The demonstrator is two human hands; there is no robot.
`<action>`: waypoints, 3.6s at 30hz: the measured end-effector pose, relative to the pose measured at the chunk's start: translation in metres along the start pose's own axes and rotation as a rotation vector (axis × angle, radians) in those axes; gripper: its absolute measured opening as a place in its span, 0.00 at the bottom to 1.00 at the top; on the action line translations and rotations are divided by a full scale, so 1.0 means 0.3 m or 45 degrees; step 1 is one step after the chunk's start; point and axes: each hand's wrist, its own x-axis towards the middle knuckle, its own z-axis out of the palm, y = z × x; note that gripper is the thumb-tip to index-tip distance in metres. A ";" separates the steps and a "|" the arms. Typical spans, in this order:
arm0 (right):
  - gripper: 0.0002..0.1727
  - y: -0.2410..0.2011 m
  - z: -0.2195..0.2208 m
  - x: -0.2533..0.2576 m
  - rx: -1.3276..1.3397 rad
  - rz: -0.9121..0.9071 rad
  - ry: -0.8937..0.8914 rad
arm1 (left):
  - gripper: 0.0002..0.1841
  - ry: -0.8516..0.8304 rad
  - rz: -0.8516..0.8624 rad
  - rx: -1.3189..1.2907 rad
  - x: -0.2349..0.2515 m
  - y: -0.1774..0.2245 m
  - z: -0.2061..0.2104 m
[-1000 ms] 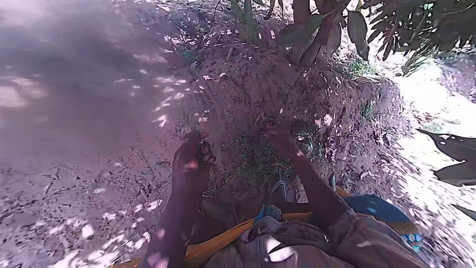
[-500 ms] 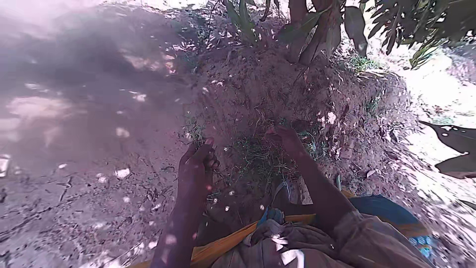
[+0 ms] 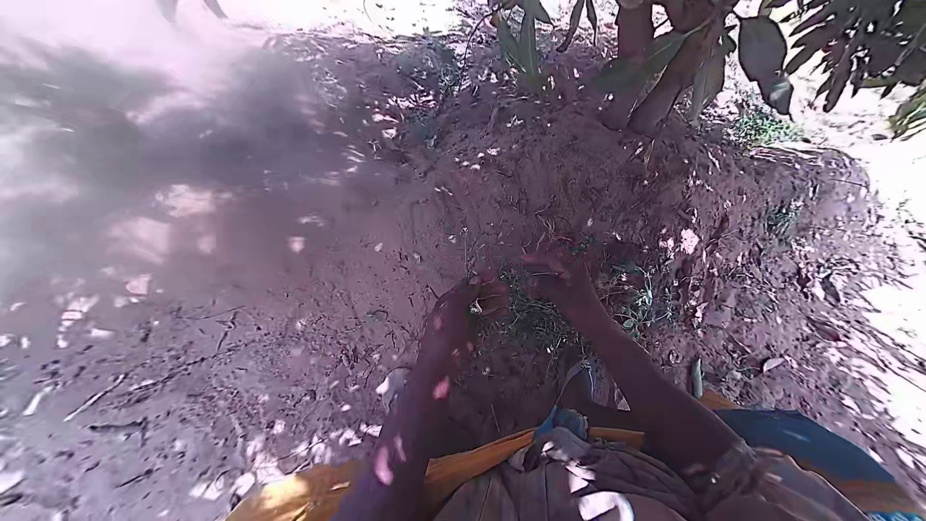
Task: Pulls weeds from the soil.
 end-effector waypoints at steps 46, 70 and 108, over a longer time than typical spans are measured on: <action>0.18 0.191 -0.145 0.051 -1.443 0.993 -0.679 | 0.07 0.227 0.259 0.121 0.024 -0.011 -0.025; 0.17 0.080 -0.173 0.044 0.051 0.228 -0.220 | 0.13 0.132 0.209 0.002 0.019 -0.011 -0.036; 0.20 0.201 -0.232 0.083 -0.289 0.548 0.314 | 0.14 0.119 0.113 -0.068 0.013 -0.004 -0.009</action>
